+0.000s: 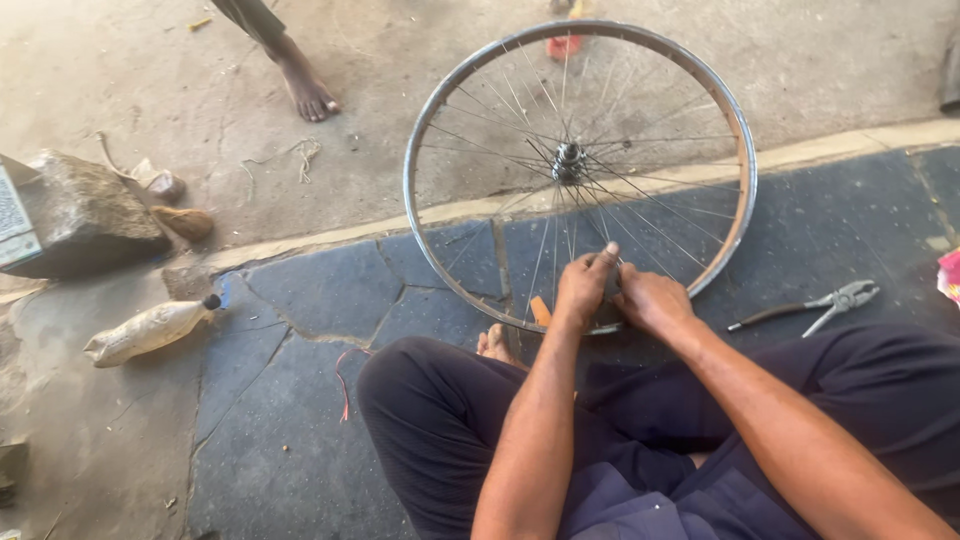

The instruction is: The person sits on the ground and uses a spoke wrench to tighten the nipples on a bicycle wheel. They rotate the wheel to access different spokes and continue adjusting the tension.

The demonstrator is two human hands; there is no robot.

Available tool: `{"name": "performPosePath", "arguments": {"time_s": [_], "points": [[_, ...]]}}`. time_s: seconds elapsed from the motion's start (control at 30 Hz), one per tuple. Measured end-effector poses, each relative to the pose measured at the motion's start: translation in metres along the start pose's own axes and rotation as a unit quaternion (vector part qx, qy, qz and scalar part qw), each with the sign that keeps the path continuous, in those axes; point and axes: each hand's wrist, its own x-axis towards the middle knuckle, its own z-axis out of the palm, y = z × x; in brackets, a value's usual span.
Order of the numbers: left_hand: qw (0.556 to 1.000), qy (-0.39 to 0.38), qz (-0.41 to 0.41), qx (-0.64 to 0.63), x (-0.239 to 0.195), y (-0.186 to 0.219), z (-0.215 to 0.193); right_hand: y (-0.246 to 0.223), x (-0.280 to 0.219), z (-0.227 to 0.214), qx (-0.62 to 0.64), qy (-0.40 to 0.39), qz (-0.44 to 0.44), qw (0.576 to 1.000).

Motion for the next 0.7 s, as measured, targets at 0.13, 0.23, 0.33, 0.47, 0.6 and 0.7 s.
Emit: {"name": "performPosePath", "arguments": {"time_s": [0.13, 0.23, 0.33, 0.47, 0.6, 0.7], "points": [[0.998, -0.021, -0.039, -0.045, 0.006, -0.006, -0.002, 0.044, 0.040, 0.013, 0.243, -0.120, -0.036, 0.962], [0.998, -0.021, -0.042, -0.040, 0.007, -0.007, -0.003, 0.065, 0.048, 0.020, 0.369, -0.217, -0.029, 0.903], [0.998, -0.024, -0.053, -0.036, 0.003, -0.003, -0.003, 0.061, 0.043, 0.011, 0.391, -0.250, 0.015, 0.886], [0.997, -0.026, -0.068, -0.013, -0.001, 0.003, -0.004, 0.041, 0.037, 0.000, 0.356, -0.211, -0.006, 0.910], [0.997, -0.030, -0.066, -0.018, -0.001, 0.004, -0.002, 0.010, 0.014, 0.001, -0.020, -0.042, -0.013, 0.999], [0.997, -0.029, -0.063, -0.033, 0.000, 0.002, -0.003, 0.001, 0.002, 0.005, -0.027, -0.009, 0.035, 0.999]]}}
